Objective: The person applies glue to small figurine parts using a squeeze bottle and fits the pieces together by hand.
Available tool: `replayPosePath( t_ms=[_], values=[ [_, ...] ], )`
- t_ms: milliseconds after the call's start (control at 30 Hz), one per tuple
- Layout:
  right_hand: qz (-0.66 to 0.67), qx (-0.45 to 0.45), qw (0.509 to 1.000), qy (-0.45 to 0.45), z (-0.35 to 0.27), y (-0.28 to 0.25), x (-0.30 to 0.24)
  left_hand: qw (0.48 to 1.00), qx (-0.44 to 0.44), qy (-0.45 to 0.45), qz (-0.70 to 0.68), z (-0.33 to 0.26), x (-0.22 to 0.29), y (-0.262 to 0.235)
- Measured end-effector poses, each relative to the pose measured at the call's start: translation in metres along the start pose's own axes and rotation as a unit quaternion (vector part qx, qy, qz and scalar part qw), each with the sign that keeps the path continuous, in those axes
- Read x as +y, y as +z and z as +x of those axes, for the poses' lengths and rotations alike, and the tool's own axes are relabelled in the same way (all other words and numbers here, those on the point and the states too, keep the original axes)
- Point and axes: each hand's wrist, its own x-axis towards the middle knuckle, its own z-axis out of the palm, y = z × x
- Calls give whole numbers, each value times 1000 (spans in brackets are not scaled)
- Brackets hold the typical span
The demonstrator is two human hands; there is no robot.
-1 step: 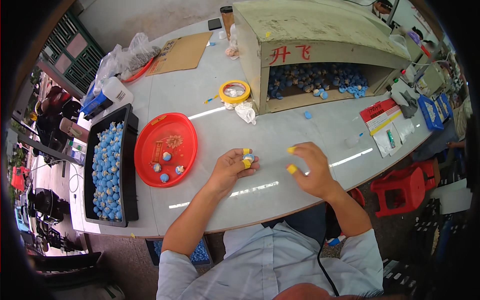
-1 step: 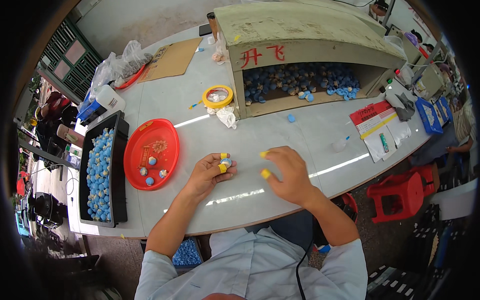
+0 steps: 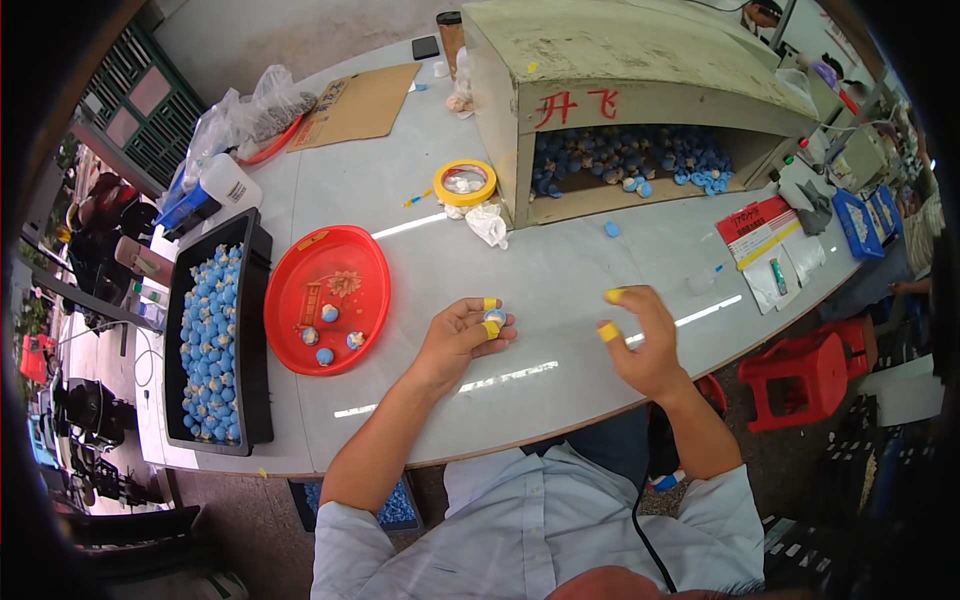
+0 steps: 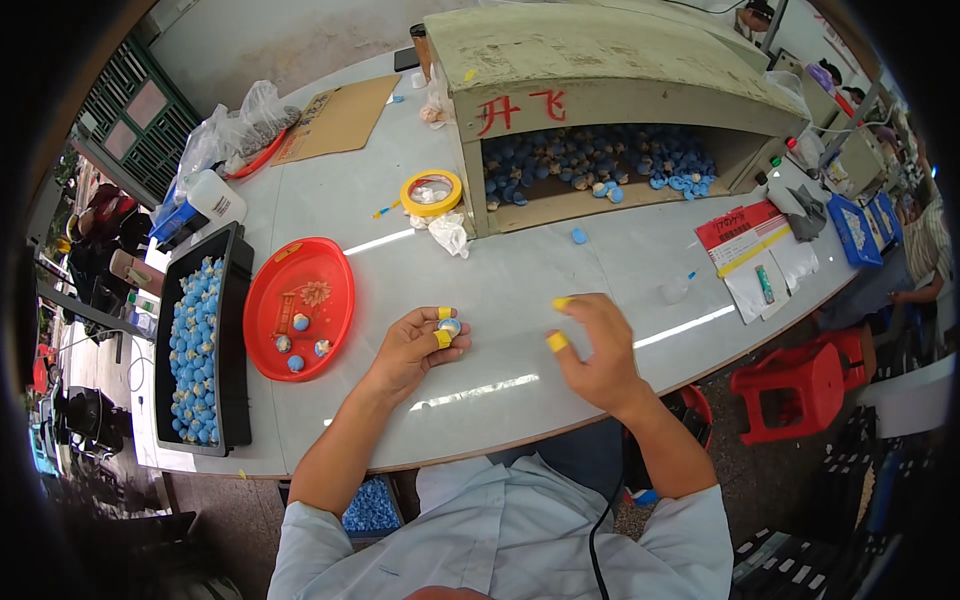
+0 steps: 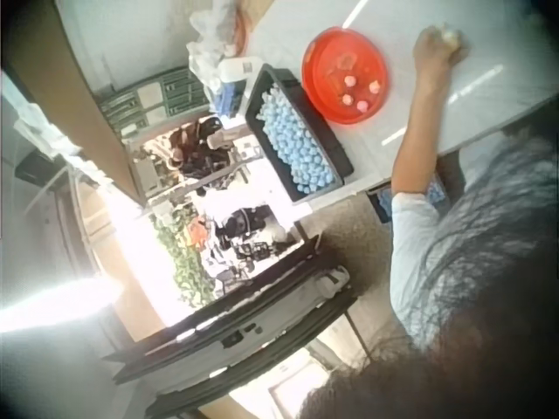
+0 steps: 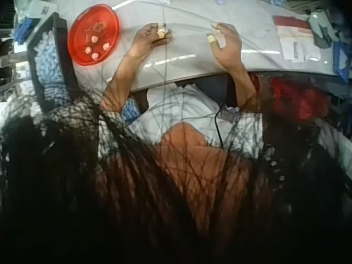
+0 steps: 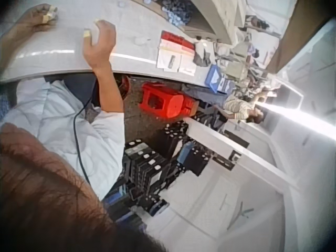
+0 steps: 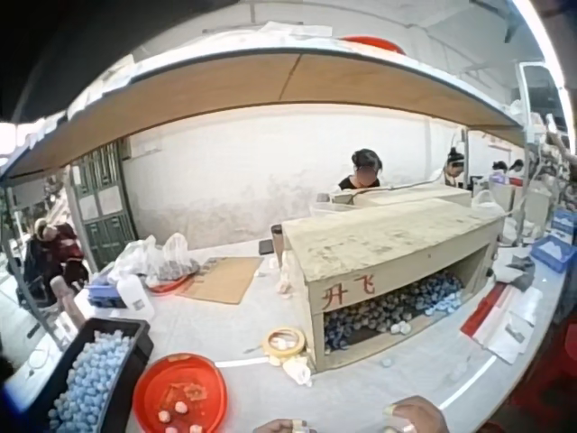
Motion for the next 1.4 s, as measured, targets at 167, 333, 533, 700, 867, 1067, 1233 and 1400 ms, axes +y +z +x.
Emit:
replayPosePath(
  t_ms=[167,333,533,700,867,1067,1233,1400],
  values=[
    [-168,269,907,278,-66,-59,53,999,-1,-18,51,0,-5,10],
    [-213,182,905,321,-68,-73,102,995,-21,-45,90,-3,0,11],
    [-180,148,915,328,-38,-55,117,993,-25,-43,111,2,-2,11],
    [349,50,860,369,-5,-14,55,993,-51,-37,102,1,-5,6],
    [428,-13,840,333,-6,14,28,994,-44,-44,93,2,-6,5],
    [441,-59,822,355,-12,25,20,994,-46,-48,91,0,-4,6],
    [362,-63,869,330,-12,24,3,993,-44,-49,99,2,-5,7],
    [278,-25,943,179,-17,35,-7,991,-52,-51,116,3,-5,8]
  ],
)
